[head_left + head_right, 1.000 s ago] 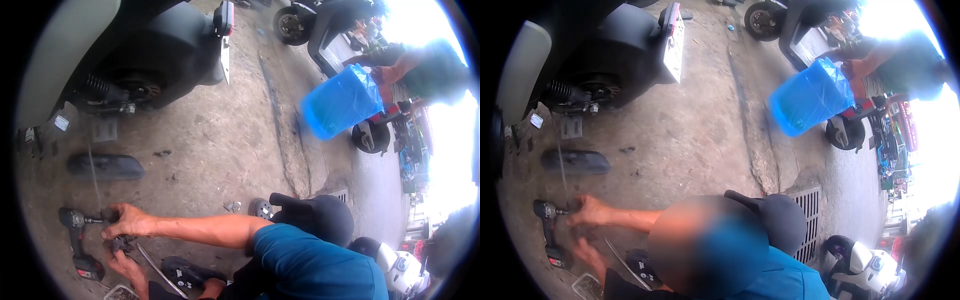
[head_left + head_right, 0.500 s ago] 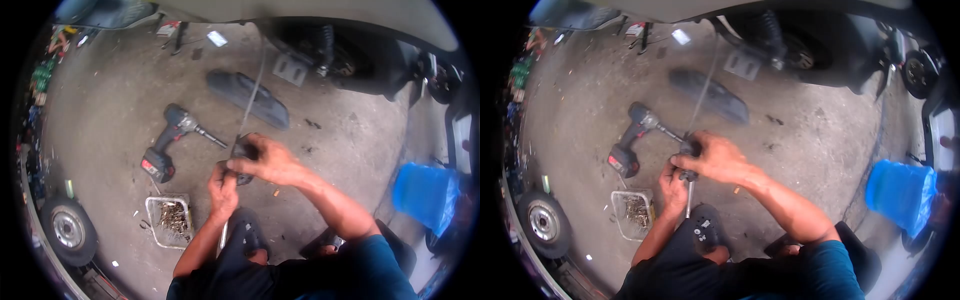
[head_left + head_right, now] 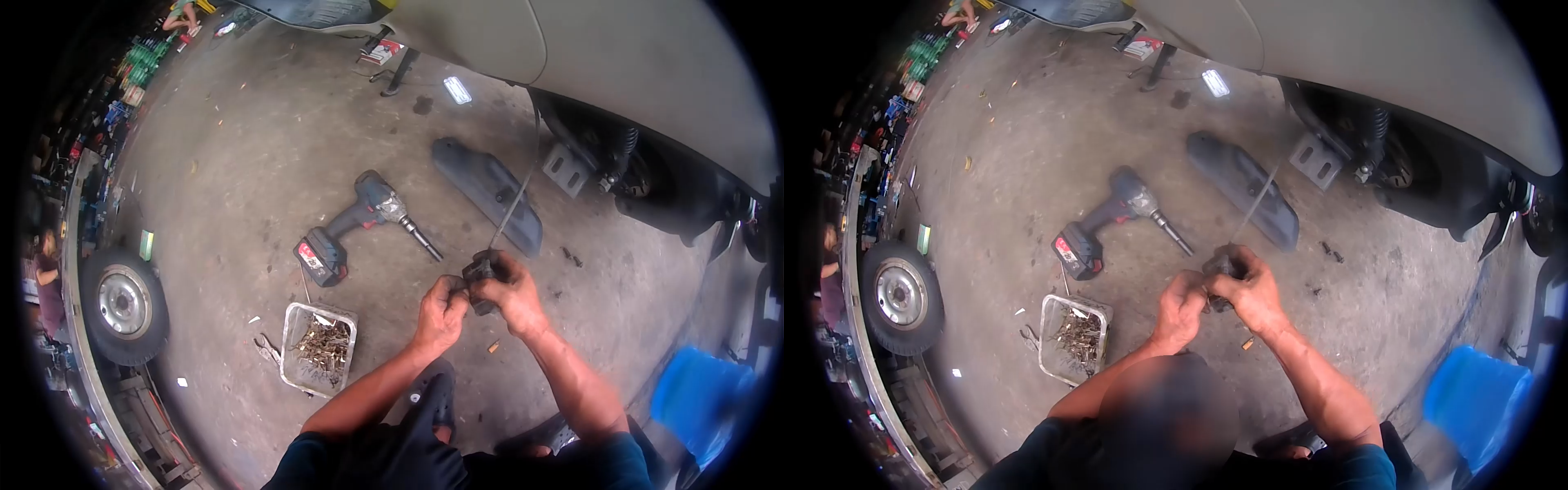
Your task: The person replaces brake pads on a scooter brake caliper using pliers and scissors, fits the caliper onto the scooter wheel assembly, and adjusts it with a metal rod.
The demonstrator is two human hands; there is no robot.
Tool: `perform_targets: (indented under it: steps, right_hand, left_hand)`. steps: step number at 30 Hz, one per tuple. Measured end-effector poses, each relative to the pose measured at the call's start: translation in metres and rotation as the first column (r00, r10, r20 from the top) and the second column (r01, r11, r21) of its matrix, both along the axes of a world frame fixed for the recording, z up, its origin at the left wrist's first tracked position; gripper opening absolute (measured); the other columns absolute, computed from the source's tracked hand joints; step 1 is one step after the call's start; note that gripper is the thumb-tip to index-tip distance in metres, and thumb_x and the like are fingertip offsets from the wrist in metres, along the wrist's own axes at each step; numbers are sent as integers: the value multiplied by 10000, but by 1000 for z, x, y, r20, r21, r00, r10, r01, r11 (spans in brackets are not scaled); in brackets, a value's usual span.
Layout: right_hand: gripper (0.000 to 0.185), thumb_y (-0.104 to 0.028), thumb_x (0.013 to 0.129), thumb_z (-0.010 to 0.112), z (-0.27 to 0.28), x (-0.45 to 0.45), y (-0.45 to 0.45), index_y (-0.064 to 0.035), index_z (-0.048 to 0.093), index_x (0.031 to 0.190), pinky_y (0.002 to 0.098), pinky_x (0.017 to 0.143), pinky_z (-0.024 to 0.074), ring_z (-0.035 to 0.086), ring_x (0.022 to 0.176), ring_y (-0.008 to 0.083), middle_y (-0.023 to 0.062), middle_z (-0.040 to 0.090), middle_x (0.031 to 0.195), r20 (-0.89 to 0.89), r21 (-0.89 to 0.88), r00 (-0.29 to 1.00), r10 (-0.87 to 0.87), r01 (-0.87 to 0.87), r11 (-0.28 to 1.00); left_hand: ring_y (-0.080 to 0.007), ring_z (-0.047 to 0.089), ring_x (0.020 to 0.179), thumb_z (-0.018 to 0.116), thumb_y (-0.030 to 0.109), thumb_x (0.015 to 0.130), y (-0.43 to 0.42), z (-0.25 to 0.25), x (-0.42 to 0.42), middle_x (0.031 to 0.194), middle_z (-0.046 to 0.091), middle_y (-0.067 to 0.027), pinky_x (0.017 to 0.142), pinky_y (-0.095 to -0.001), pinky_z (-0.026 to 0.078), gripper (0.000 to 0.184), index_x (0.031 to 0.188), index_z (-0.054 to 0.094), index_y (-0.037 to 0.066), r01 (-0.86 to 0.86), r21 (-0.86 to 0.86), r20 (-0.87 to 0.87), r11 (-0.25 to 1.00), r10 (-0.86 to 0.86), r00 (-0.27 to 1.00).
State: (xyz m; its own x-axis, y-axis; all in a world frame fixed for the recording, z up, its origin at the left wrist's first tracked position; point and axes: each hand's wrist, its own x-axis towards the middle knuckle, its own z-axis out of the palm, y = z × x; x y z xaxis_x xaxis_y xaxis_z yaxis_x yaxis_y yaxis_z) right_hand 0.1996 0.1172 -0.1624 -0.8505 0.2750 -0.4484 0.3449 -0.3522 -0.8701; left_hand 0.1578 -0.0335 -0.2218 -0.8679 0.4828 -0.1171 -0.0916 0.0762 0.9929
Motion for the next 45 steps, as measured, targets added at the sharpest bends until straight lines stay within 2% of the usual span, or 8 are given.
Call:
perform_targets:
  steps: [6,10,20,24,26,29,34,45]
  right_hand:
    - [504,-164,701,731,-44,1,2,-2,589,1157,370,866,502,629,994,293,155,652,1081,-37,319,998,51,-36,947]
    - [600,-211,664,740,-57,9,8,29,580,1190,423,956,470,601,1080,312,199,627,1145,117,821,979,165,-189,538]
    - [730,-346,740,759,-96,16,34,-29,486,1337,493,988,402,477,1208,352,166,508,1289,402,900,902,158,-421,113]
    - [717,-364,785,733,-37,45,-4,-52,464,1372,484,1013,396,466,1237,353,185,496,1324,416,862,909,38,-407,302]
    - [702,-367,798,725,7,83,-28,-63,462,1374,482,1019,394,470,1238,354,180,496,1334,557,717,821,126,-551,426]
    - [671,-453,837,662,113,157,-96,-73,482,1360,498,1025,384,491,1249,325,152,538,1321,796,311,265,544,-950,8]
    - [282,-240,929,499,248,384,-211,-70,658,1087,516,873,489,658,1035,324,139,671,1095,464,82,-299,834,-923,-377]
    - [262,-232,921,540,332,390,20,-55,665,1068,472,863,493,663,1011,305,145,683,1059,878,133,333,345,-861,491]
  left_hand:
    - [-157,596,710,551,66,903,4,-8,-8,779,643,-95,672,-309,495,130,972,606,-30,83,-146,0,986,-84,996]
    - [-137,609,747,594,71,884,-5,-36,9,844,670,-89,693,-300,500,175,1026,636,-23,49,-243,-64,969,-66,996]
    - [-169,628,735,622,106,869,-10,58,-2,838,682,-122,683,-331,499,188,1007,640,-20,211,-409,226,888,-125,966]
    - [-89,533,714,636,146,890,-34,139,-3,799,624,-32,640,-282,468,195,1018,623,0,248,-439,247,864,-149,958]
    - [-227,627,716,653,156,871,-55,184,3,833,656,-108,660,-365,504,203,1018,626,19,169,-562,93,810,-141,986]
    - [-413,626,784,651,136,835,-86,280,33,909,648,-202,680,-469,512,175,973,623,32,21,-666,-144,746,-155,977]
    - [-280,629,793,669,159,804,-137,440,158,903,605,-89,664,-393,522,263,1040,636,48,224,-668,-236,710,-487,841]
    - [-299,629,811,679,140,825,-77,565,332,885,602,-115,691,-396,515,206,999,616,50,90,-388,40,917,-81,996]
